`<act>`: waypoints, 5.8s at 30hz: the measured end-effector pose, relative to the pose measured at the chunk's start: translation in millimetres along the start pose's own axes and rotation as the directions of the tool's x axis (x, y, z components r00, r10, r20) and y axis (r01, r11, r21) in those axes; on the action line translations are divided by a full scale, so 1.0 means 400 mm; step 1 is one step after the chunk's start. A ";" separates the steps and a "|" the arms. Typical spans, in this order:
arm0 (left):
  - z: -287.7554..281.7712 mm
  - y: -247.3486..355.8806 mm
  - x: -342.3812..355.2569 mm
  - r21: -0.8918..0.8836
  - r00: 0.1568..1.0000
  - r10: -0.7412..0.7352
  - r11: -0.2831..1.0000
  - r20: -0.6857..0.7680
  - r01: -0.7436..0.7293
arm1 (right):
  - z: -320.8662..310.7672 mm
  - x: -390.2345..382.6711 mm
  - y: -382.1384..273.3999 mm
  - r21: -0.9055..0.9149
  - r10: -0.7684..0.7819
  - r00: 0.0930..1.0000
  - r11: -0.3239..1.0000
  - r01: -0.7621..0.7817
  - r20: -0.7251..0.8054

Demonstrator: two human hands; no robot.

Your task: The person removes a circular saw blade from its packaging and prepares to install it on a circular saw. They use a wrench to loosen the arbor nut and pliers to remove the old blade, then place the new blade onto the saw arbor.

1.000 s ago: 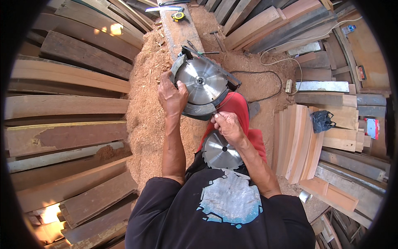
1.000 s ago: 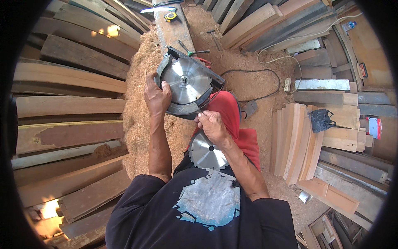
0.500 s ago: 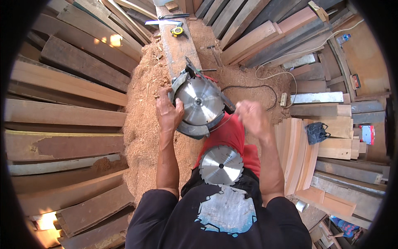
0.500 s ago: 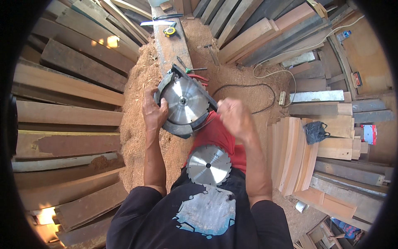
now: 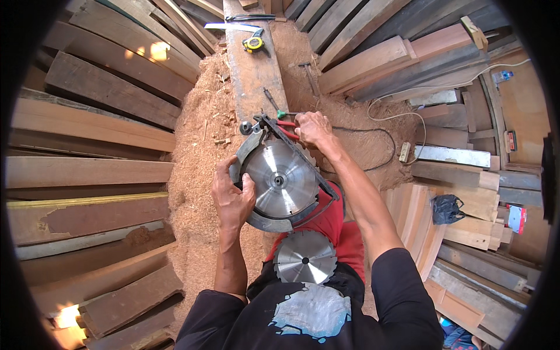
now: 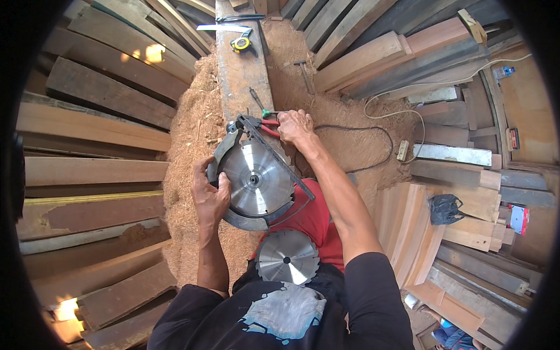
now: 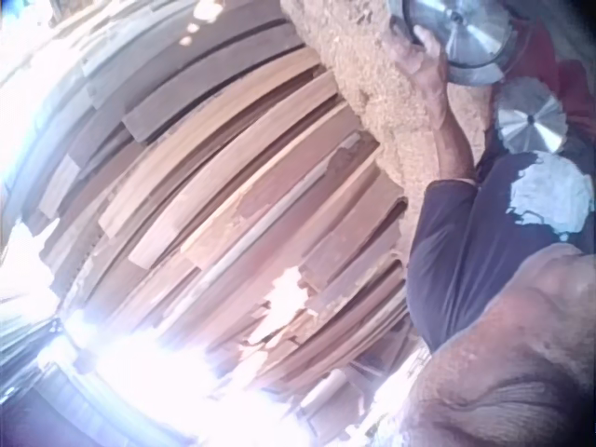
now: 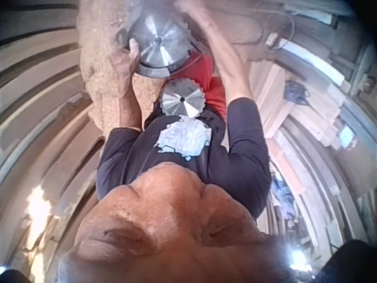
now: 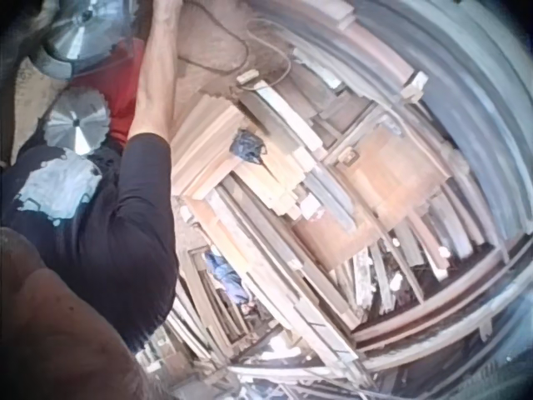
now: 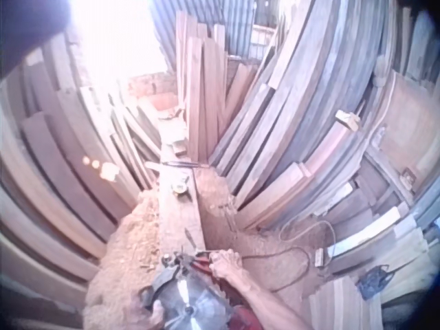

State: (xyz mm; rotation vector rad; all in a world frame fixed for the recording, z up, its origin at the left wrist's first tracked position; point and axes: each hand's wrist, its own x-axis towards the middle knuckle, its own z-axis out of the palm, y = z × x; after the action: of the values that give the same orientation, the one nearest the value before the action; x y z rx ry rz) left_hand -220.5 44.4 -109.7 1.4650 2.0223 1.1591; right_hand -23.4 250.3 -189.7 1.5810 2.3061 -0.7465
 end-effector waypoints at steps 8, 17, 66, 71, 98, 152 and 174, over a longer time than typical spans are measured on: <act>0.006 0.005 -0.002 -0.048 1.000 -0.029 0.998 -0.003 0.029 | 0.122 0.030 0.003 -0.027 -0.187 0.976 0.982 0.185 -0.114; 0.006 0.025 0.005 -0.003 0.999 -0.033 0.999 -0.003 0.033 | 0.086 0.016 0.053 -0.004 -0.131 0.982 0.991 0.132 -0.133; 0.007 0.008 0.048 0.207 0.985 -0.170 0.964 -0.007 0.168 | 0.196 -0.932 -0.136 0.793 -0.371 0.927 -0.547 -0.267 0.056; 0.006 0.015 0.051 0.230 0.984 -0.181 0.957 0.004 0.175 | 0.208 -0.931 -0.148 0.759 -0.322 0.945 -0.603 -0.244 0.048; -0.022 -0.004 0.028 0.012 0.991 0.041 0.999 0.129 -0.043 | 0.104 -0.544 0.194 0.445 -0.011 0.875 0.858 0.257 -0.484; -0.058 0.078 -0.020 0.352 0.911 0.323 0.846 0.258 -0.400 | 0.061 -0.313 -0.013 0.963 -0.034 0.968 0.100 0.252 -0.250; -0.080 0.062 0.045 0.231 0.950 -0.180 0.965 0.254 0.122 | 0.030 -0.361 -0.040 0.970 -0.137 0.960 -0.021 0.243 -0.243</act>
State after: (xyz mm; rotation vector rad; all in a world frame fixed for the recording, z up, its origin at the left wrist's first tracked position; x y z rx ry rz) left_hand -235.3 51.0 -68.5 1.4444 2.0678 0.6539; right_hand 16.0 124.5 -127.2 1.5262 1.8730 -3.0298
